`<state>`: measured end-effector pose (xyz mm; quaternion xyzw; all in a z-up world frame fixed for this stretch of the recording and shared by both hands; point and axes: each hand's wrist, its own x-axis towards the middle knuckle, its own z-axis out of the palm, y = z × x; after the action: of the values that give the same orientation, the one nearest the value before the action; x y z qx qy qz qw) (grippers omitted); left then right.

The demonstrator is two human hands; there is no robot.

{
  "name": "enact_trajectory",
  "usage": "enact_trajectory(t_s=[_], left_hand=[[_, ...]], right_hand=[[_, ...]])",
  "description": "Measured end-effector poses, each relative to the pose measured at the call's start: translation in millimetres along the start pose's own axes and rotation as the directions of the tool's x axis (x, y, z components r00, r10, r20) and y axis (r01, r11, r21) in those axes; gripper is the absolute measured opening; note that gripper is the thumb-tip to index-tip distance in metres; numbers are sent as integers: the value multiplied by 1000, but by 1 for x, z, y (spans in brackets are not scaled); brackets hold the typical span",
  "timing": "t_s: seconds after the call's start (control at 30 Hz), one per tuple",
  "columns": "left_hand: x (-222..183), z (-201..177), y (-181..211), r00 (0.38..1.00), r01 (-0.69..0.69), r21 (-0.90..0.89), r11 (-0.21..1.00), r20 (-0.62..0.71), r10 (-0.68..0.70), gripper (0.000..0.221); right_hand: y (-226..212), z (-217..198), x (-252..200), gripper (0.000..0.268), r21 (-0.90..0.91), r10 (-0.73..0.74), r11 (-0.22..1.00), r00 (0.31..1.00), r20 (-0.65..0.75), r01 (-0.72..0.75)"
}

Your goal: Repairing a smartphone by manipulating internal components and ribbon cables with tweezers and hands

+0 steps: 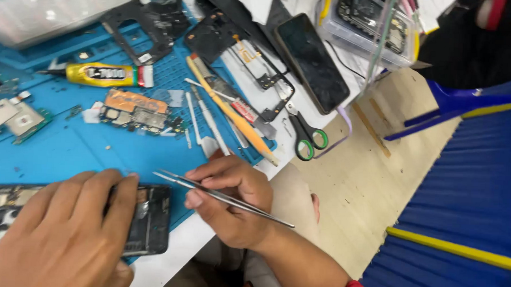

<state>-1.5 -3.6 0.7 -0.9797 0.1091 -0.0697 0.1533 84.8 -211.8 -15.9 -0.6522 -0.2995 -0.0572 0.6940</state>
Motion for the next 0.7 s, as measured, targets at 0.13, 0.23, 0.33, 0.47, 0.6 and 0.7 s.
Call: enact_trajectory(t_s=[0.13,0.23,0.33,0.47,0.6,0.7], left_hand=[[0,15,6,999,-11,152,988,35,5,113],[0,19,6,998,4,112,994,-69,4,103],[-2,17,8,997,30,165,986,63,-41,105],[5,-7,7,986,64,190,980,141,-92,111],[10,-34,0,980,137,-77,988,153,-124,68],[3,-31,-2,972,218,-78,973,104,-209,69]], right_hand=[[0,-2,-2,16,-13,9,1000,1000,-18,-9],[0,-2,-3,17,3,20,1000,1000,-21,-20],[1,-3,-2,17,-28,14,999,1000,-20,-15],[1,-5,0,18,26,-8,1000,1000,-12,8],[5,-2,-12,11,130,43,991,998,-50,-37],[6,7,-14,13,219,97,974,976,-193,-53]])
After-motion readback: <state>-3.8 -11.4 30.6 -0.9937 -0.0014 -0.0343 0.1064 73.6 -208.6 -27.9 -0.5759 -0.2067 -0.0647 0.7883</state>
